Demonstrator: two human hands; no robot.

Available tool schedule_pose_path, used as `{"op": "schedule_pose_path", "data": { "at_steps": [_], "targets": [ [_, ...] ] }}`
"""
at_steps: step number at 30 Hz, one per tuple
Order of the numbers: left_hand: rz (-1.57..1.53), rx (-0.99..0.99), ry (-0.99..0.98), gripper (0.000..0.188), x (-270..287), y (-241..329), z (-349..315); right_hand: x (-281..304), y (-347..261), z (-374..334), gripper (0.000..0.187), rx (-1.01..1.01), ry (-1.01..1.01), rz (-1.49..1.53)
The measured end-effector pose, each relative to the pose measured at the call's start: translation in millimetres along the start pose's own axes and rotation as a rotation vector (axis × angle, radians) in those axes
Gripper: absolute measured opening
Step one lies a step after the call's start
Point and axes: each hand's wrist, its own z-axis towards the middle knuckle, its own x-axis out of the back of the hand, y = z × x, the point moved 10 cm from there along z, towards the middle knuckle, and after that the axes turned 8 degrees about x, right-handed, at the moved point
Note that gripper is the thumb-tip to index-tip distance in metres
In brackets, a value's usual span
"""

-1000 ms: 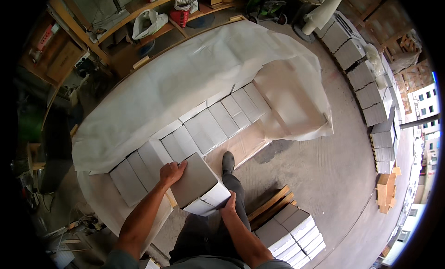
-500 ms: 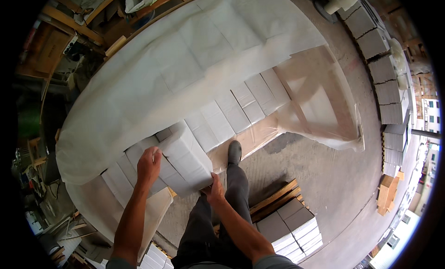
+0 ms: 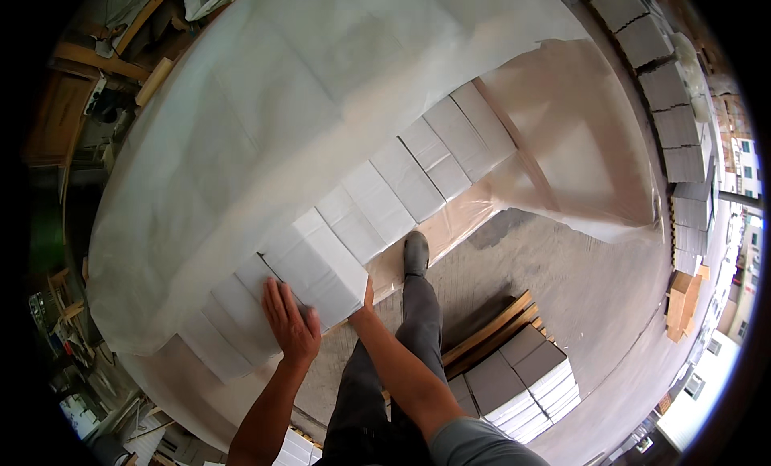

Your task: The person repeatedly picks up white rectangular boxes from a pallet and places them onto a plastic-wrapped stack on another pallet. The person walks back and forth between the two pallets, handling one box at a time and arranging them in rows.

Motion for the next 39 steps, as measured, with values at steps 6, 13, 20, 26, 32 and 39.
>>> {"op": "schedule_pose_path", "data": {
  "at_steps": [6, 13, 20, 26, 32, 39],
  "targets": [
    [-0.006, 0.108, -0.047, 0.065, -11, -11, 3, -42, 28, -12, 0.068, -0.062, -0.129, 0.145],
    [0.121, 0.091, 0.017, 0.072, -4, -6, 25, -48, 42, 6, 0.067, -0.052, -0.094, 0.203],
    [0.124, 0.011, 0.115, 0.070, 11, 25, 15, 58, -57, -30, 0.064, 0.200, 0.560, -1.075],
    [0.278, 0.035, 0.265, 0.068, 28, 25, -7, -22, -186, -139, 0.052, 0.194, 0.390, -1.092],
    [0.303, 0.076, 0.219, 0.069, 23, 20, -19, 87, -289, -338, 0.043, 0.471, 0.807, -1.009],
    [0.149, 0.060, -0.131, 0.080, -12, -35, 16, 228, -199, -539, 0.040, 0.216, 1.023, -1.295]
  ]
}}
